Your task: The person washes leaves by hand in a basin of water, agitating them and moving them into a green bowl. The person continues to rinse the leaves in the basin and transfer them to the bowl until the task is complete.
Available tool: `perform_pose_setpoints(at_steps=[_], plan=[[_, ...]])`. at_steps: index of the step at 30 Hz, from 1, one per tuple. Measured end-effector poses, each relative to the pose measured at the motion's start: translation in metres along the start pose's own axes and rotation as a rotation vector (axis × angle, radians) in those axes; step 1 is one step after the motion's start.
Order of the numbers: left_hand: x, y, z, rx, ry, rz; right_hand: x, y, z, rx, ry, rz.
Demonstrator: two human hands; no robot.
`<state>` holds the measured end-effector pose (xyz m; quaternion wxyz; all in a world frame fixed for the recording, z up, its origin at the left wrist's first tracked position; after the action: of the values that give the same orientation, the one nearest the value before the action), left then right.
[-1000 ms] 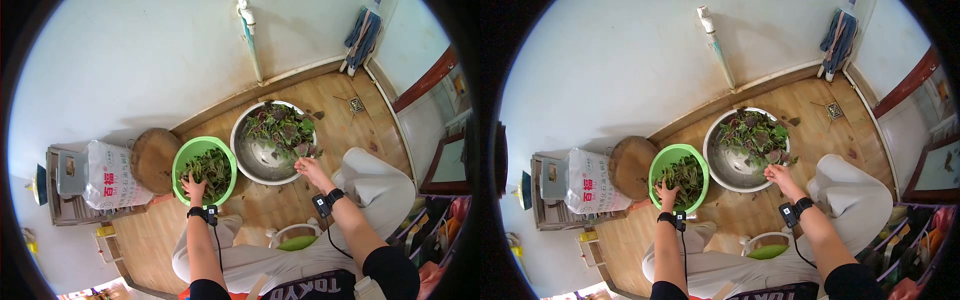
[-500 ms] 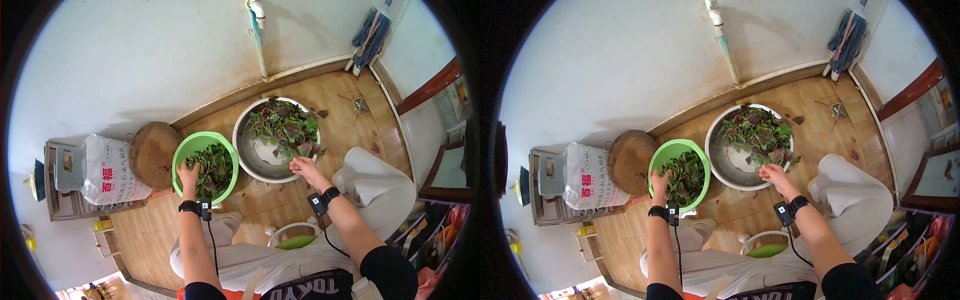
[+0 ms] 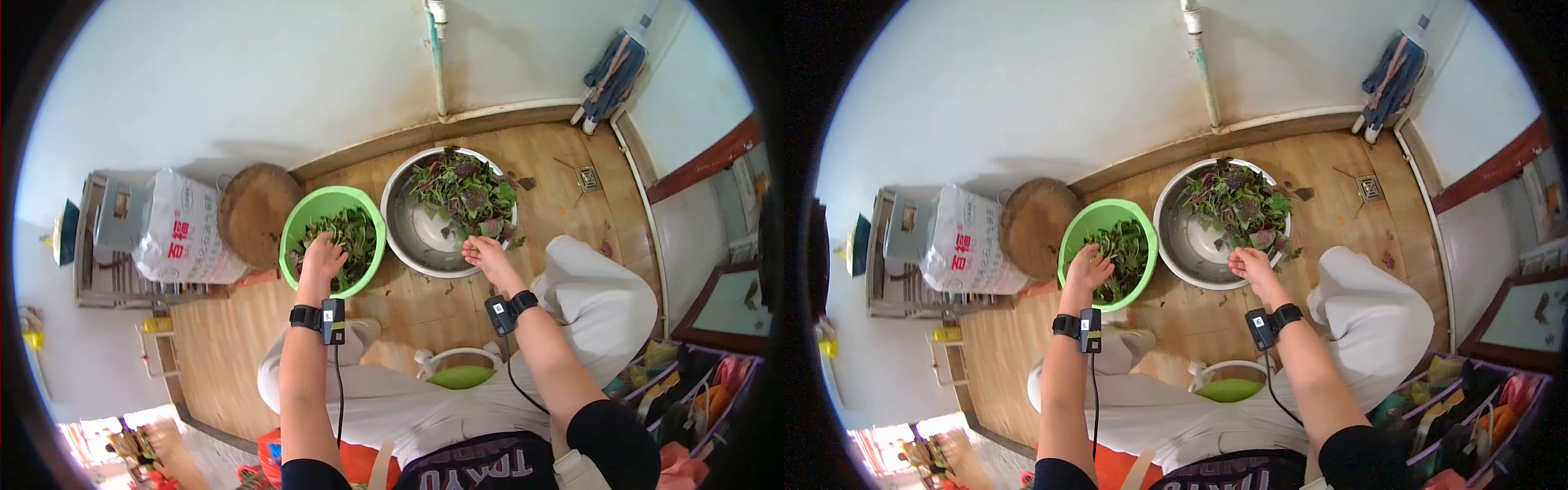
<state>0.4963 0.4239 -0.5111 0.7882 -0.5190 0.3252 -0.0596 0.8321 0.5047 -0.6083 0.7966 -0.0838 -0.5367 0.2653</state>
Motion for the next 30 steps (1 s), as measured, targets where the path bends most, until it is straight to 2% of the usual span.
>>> perform_pose_setpoints(at_steps=[2,8,9,11,13,15,16,17,19,20,22,23,25,26,28,29,30], plan=[[0.014,-0.002,0.008,0.095,-0.007,-0.006,-0.004,0.001,0.005,-0.029,0.026,0.023],[0.080,0.010,0.039,0.155,-0.284,-0.183,-0.018,0.010,0.007,-0.033,-0.058,0.061],[0.093,0.013,0.042,0.119,-0.342,-0.219,-0.021,0.012,0.005,-0.027,-0.088,0.079],[0.126,0.037,0.034,0.207,-0.530,-0.273,-0.028,0.021,0.004,0.040,-0.147,0.052],[0.153,0.058,0.030,0.299,-0.546,-0.340,-0.026,0.035,0.014,0.163,-0.513,0.029],[0.170,0.061,0.040,0.140,-0.536,-0.412,-0.044,0.067,0.013,0.179,-0.523,0.025],[0.176,0.069,0.042,0.083,-0.558,-0.479,-0.047,0.087,0.016,0.234,-0.704,-0.040],[0.178,0.076,0.042,0.076,-0.555,-0.488,-0.049,0.108,0.020,0.292,-0.884,-0.105],[0.177,0.090,0.041,0.116,-0.596,-0.446,-0.053,0.148,0.024,0.306,-0.928,-0.202],[0.175,0.097,0.039,0.224,-0.620,-0.395,-0.053,0.167,0.027,0.312,-0.970,-0.268],[0.166,0.102,0.038,0.281,-0.618,-0.380,-0.041,0.191,0.035,0.148,-0.936,-0.206],[0.162,0.104,0.037,0.346,-0.613,-0.352,-0.045,0.207,0.032,0.101,-0.781,-0.053],[0.162,0.113,0.030,0.326,-0.609,-0.377,-0.040,0.216,0.041,0.120,-0.499,0.199],[0.159,0.115,0.028,0.319,-0.594,-0.395,-0.043,0.221,0.043,0.119,-0.497,0.210],[0.158,0.118,0.025,0.311,-0.585,-0.416,-0.046,0.225,0.046,0.167,-0.974,0.064],[0.157,0.116,0.026,0.313,-0.574,-0.434,-0.054,0.222,0.042,0.167,-0.972,0.080],[0.156,0.116,0.028,0.304,-0.577,-0.441,-0.062,0.216,0.042,0.304,-1.101,0.016]])
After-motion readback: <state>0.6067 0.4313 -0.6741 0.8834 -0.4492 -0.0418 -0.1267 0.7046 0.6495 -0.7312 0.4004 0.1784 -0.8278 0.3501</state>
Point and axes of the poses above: each hand's wrist, its own y-axis towards the middle knuckle, its own z-axis out of the palm, x = y × z, the point moved 3 cm from there along y, towards the middle knuckle, and after that the axes turned 12 degrees about -z, right-handed, at the moved point
